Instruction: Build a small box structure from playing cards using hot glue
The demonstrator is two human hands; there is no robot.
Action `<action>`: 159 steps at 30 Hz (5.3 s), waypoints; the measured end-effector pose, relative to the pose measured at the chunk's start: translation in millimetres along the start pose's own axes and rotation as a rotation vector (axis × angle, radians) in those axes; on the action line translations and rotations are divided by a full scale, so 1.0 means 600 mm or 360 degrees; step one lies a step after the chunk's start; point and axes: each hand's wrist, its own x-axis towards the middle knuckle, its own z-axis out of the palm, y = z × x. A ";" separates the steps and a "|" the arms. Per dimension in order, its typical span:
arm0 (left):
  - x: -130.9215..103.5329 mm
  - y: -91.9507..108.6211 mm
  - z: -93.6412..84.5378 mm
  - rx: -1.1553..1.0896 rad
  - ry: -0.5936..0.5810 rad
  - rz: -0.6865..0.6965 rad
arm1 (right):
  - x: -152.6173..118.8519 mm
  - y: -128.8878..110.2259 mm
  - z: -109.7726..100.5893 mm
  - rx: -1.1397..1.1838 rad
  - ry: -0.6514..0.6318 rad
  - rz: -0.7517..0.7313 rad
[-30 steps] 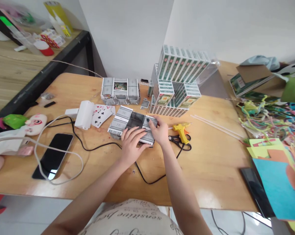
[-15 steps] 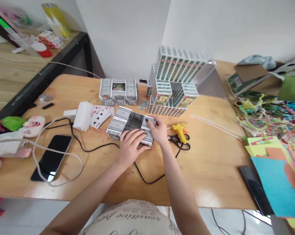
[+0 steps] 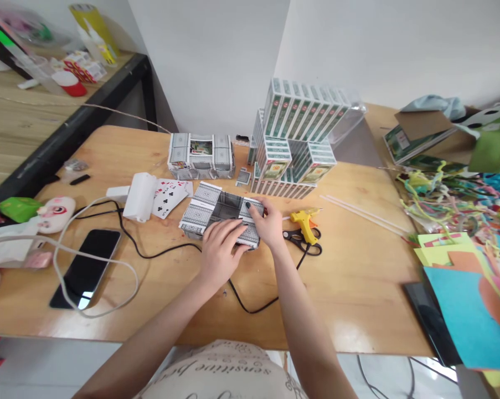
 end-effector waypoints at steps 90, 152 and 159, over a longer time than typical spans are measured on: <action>-0.049 -0.023 -0.063 -0.0496 0.0099 -0.0022 | -0.190 -0.025 -0.044 -0.0460 -0.0141 0.0366; -0.008 -0.017 -0.094 -0.0123 -0.0183 0.0840 | -0.183 -0.119 -0.061 -0.0275 -0.0566 -0.0157; -0.012 -0.030 -0.097 -0.0262 -0.0243 0.0899 | -0.182 -0.115 -0.074 -0.0173 -0.0710 -0.0064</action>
